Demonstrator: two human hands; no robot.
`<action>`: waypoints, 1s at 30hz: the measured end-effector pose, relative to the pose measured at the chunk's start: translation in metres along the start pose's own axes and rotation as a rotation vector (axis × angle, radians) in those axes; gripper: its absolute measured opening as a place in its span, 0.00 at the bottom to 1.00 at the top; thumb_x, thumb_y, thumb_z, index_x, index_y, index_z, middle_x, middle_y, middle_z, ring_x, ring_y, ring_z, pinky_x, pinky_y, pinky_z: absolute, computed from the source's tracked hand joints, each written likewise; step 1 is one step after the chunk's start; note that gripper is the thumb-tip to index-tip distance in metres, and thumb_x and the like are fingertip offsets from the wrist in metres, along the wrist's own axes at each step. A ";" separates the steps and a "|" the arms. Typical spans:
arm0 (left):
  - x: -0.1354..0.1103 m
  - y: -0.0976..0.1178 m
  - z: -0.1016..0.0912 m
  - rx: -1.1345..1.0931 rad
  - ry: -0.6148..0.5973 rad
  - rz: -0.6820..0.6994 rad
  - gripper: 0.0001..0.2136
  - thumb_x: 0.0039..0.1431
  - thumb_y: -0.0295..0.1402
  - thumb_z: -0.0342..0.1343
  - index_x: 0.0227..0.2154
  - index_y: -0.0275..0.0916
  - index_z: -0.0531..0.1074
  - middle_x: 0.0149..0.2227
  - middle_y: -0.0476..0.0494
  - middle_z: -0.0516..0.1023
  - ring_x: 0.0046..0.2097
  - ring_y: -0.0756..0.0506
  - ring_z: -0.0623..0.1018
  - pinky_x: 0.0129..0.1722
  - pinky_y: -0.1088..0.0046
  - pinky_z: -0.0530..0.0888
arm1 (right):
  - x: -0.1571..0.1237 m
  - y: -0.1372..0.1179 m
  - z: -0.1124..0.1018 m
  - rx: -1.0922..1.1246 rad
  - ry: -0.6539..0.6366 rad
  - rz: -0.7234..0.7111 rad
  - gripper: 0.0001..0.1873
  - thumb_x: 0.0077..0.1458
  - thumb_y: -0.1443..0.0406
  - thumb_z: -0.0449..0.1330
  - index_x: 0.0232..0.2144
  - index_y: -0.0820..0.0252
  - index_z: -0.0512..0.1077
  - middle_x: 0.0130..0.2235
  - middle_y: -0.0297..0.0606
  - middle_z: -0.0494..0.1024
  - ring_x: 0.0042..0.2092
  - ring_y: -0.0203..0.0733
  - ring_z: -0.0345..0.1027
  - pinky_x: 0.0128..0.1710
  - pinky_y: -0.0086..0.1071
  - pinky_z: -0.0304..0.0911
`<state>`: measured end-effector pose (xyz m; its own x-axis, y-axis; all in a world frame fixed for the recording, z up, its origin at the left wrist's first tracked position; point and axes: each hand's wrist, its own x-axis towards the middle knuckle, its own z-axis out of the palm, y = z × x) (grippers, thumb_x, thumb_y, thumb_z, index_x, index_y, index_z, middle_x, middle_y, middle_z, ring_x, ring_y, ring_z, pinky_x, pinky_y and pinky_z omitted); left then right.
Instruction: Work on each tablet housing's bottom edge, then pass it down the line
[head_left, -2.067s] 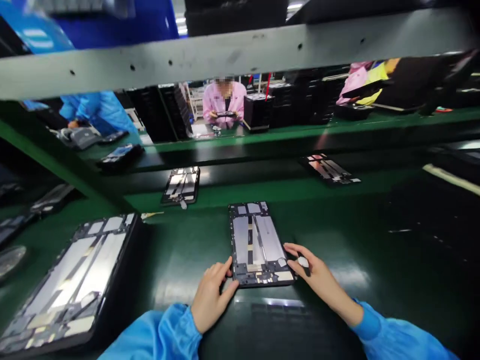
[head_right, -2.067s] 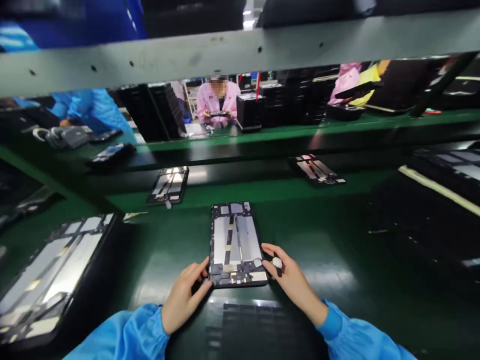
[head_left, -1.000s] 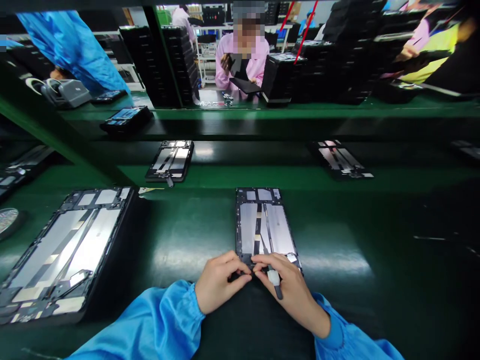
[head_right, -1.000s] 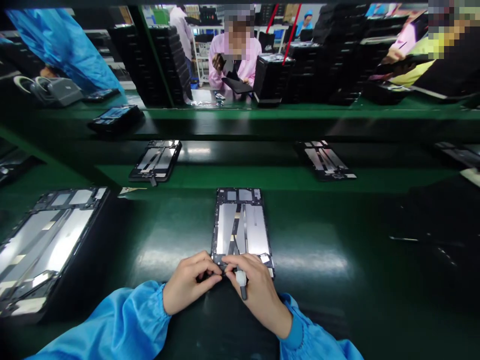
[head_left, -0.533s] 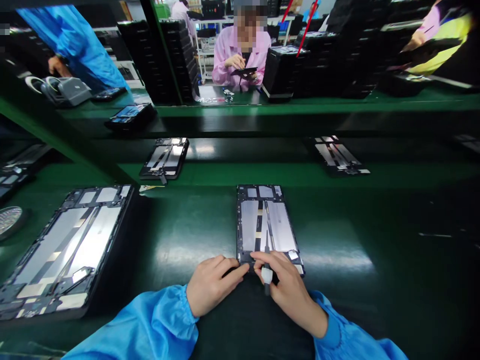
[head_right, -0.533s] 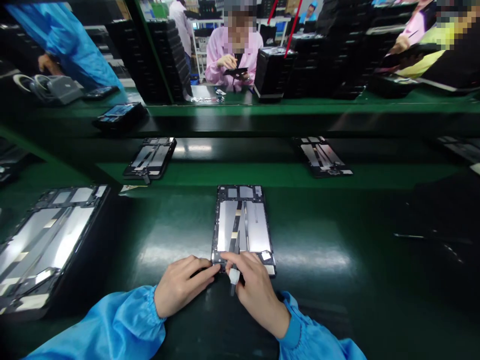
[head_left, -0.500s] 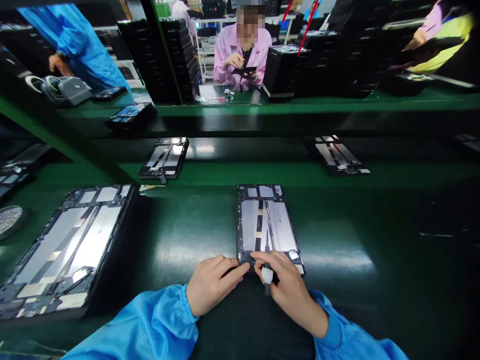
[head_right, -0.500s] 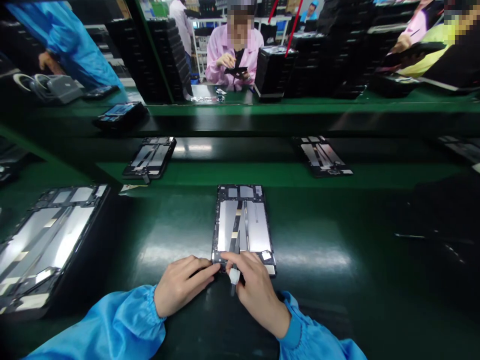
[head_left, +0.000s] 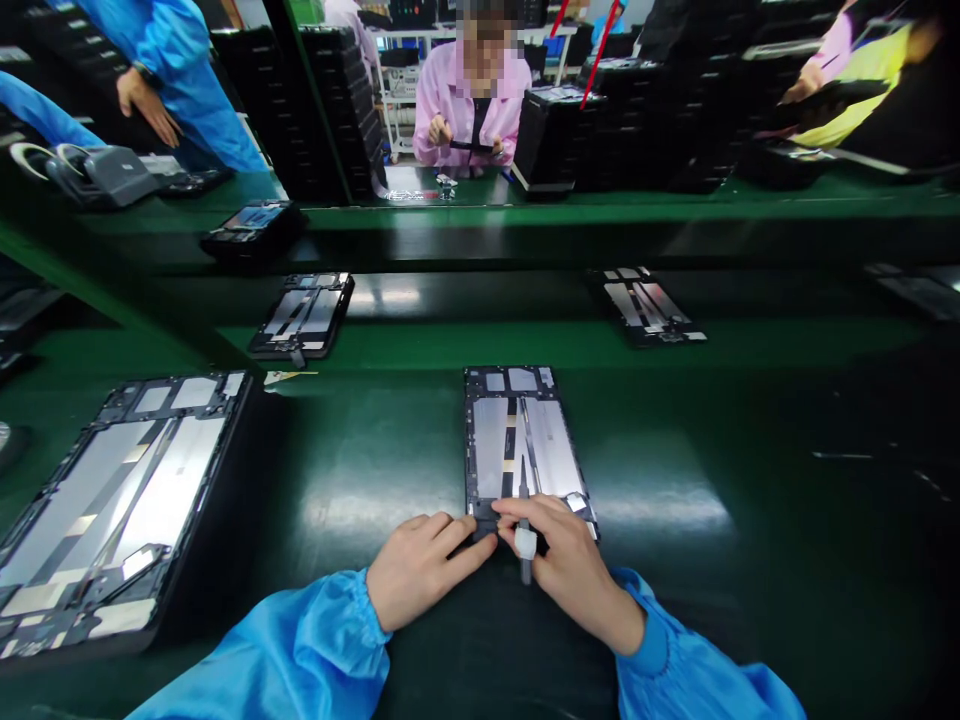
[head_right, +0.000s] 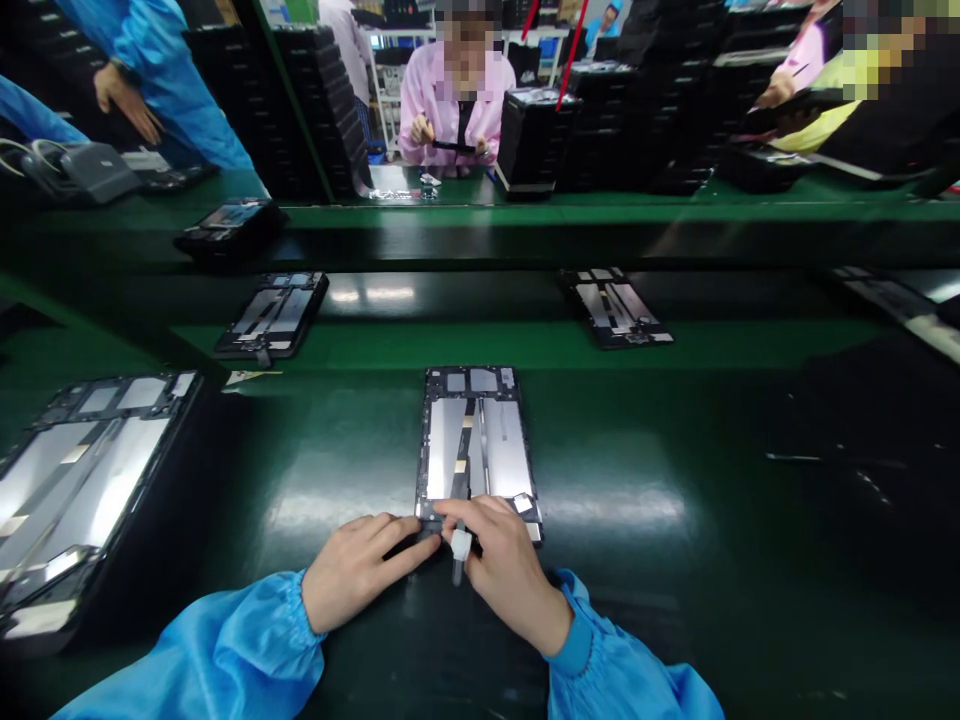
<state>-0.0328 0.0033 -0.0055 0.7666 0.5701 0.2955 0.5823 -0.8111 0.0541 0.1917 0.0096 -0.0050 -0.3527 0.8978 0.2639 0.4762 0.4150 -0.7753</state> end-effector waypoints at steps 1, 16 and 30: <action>0.000 0.000 0.000 0.011 -0.010 0.000 0.14 0.70 0.26 0.40 0.54 0.39 0.66 0.44 0.41 0.74 0.36 0.47 0.73 0.32 0.72 0.73 | -0.001 0.001 -0.002 0.035 0.012 0.014 0.15 0.60 0.71 0.56 0.46 0.51 0.75 0.35 0.37 0.81 0.38 0.45 0.74 0.39 0.38 0.69; -0.001 0.006 0.007 -0.098 -0.029 -0.121 0.14 0.71 0.29 0.42 0.54 0.41 0.66 0.48 0.40 0.72 0.41 0.46 0.76 0.36 0.71 0.77 | -0.026 -0.005 -0.012 0.258 -0.006 0.199 0.09 0.63 0.62 0.56 0.39 0.56 0.77 0.29 0.36 0.79 0.23 0.36 0.71 0.23 0.29 0.71; -0.008 -0.002 -0.003 -0.070 0.058 -0.003 0.15 0.70 0.25 0.41 0.54 0.38 0.66 0.49 0.39 0.75 0.41 0.48 0.77 0.34 0.74 0.76 | -0.036 0.008 -0.013 0.354 -0.048 0.198 0.10 0.63 0.63 0.57 0.43 0.55 0.77 0.35 0.39 0.82 0.32 0.40 0.78 0.29 0.31 0.76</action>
<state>-0.0407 -0.0004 -0.0048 0.7470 0.5652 0.3500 0.5623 -0.8180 0.1209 0.2183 -0.0171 -0.0132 -0.3231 0.9438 0.0693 0.2347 0.1509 -0.9603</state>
